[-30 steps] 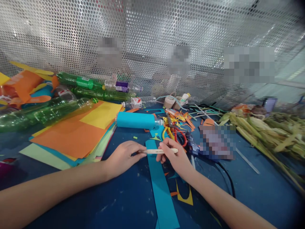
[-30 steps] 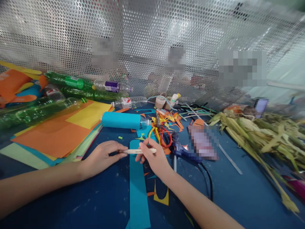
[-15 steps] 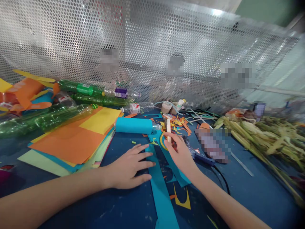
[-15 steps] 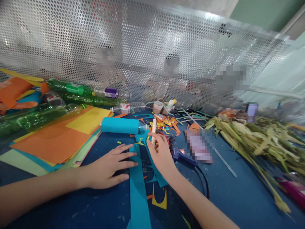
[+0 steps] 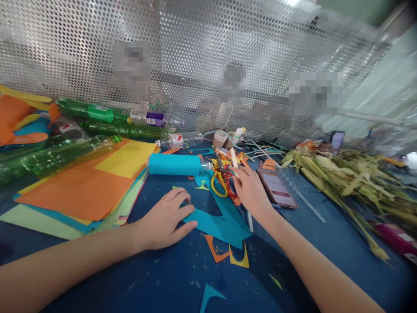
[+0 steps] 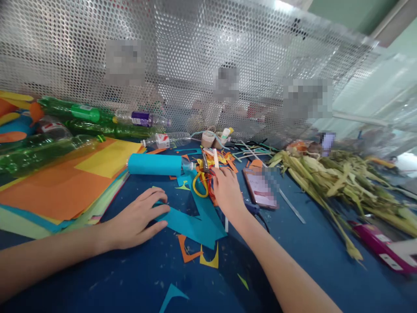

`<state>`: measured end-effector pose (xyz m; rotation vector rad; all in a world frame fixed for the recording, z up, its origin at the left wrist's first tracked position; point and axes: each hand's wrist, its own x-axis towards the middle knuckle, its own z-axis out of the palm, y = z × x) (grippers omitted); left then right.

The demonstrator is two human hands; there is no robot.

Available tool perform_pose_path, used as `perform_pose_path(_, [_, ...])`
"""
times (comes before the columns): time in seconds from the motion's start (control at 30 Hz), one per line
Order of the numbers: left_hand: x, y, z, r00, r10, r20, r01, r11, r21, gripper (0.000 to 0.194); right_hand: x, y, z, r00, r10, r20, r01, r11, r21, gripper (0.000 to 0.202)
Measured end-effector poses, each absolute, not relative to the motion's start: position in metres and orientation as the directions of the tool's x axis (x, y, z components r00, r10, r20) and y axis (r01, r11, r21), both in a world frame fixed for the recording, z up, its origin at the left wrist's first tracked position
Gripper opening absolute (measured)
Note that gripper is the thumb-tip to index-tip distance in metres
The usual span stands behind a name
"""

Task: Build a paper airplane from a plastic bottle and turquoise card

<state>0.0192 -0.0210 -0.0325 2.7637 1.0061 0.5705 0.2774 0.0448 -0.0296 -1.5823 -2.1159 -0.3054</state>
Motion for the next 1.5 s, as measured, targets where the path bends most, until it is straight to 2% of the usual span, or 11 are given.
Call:
perform_pose_path(0.4, [0.021, -0.020, -0.043, 0.675, 0.677, 0.294, 0.621, -0.736, 0.270, 0.039, 0.295, 0.064, -0.039, -0.252, 0.817, 0.519, 0.938, 0.339, -0.078, 0.034])
perform_pose_path(0.6, [0.023, -0.020, -0.042, 0.674, 0.691, 0.261, 0.634, -0.723, 0.275, 0.040, 0.272, 0.044, -0.034, -0.263, 0.918, 0.297, 0.956, 0.289, -0.045, 0.031])
perform_pose_path(0.7, [0.023, -0.021, -0.041, 0.663, 0.702, 0.259, 0.647, -0.712, 0.271, 0.038, 0.264, 0.040, -0.036, -0.242, 0.928, 0.283, 0.963, 0.266, -0.048, 0.027])
perform_pose_path(0.8, [0.023, -0.022, -0.040, 0.647, 0.711, 0.277, 0.656, -0.703, 0.273, 0.033, 0.264, 0.038, -0.032, -0.161, 0.955, 0.248, 0.956, 0.213, -0.203, 0.026])
perform_pose_path(0.9, [0.023, -0.021, -0.038, 0.610, 0.735, 0.296, 0.649, -0.678, 0.345, 0.024, 0.268, 0.037, -0.022, -0.065, 0.983, 0.173, 0.859, 0.144, -0.492, 0.026])
perform_pose_path(1.0, [0.023, -0.016, -0.032, 0.512, 0.808, 0.292, 0.628, -0.584, 0.515, 0.010, 0.271, 0.036, -0.014, -0.010, 0.996, 0.085, 0.561, 0.076, -0.824, 0.032])
perform_pose_path(1.07, [0.022, -0.012, -0.027, 0.409, 0.875, 0.261, 0.580, -0.470, 0.665, 0.005, 0.270, 0.037, -0.010, -0.007, 1.000, 0.028, 0.275, 0.029, -0.961, 0.035])
perform_pose_path(1.13, [0.021, -0.007, -0.021, 0.326, 0.927, 0.186, 0.457, -0.326, 0.827, 0.006, 0.266, 0.037, -0.009, -0.052, 0.999, -0.016, 0.054, -0.013, -0.998, 0.032])
perform_pose_path(1.23, [0.021, -0.004, -0.015, 0.291, 0.957, 0.020, 0.152, -0.067, 0.986, 0.014, 0.260, 0.034, -0.009, -0.147, 0.989, -0.034, -0.071, -0.044, -0.997, 0.024])
perform_pose_path(1.37, [0.023, -0.006, -0.013, 0.309, 0.940, -0.144, -0.127, 0.191, 0.973, 0.024, 0.251, 0.027, -0.010, -0.196, 0.980, 0.009, -0.078, -0.007, -0.997, 0.022])
perform_pose_path(1.5, [0.025, -0.010, -0.017, 0.323, 0.911, -0.255, -0.145, 0.314, 0.938, 0.027, 0.243, 0.020, -0.011, -0.229, 0.973, 0.012, -0.141, -0.021, -0.990, 0.028])
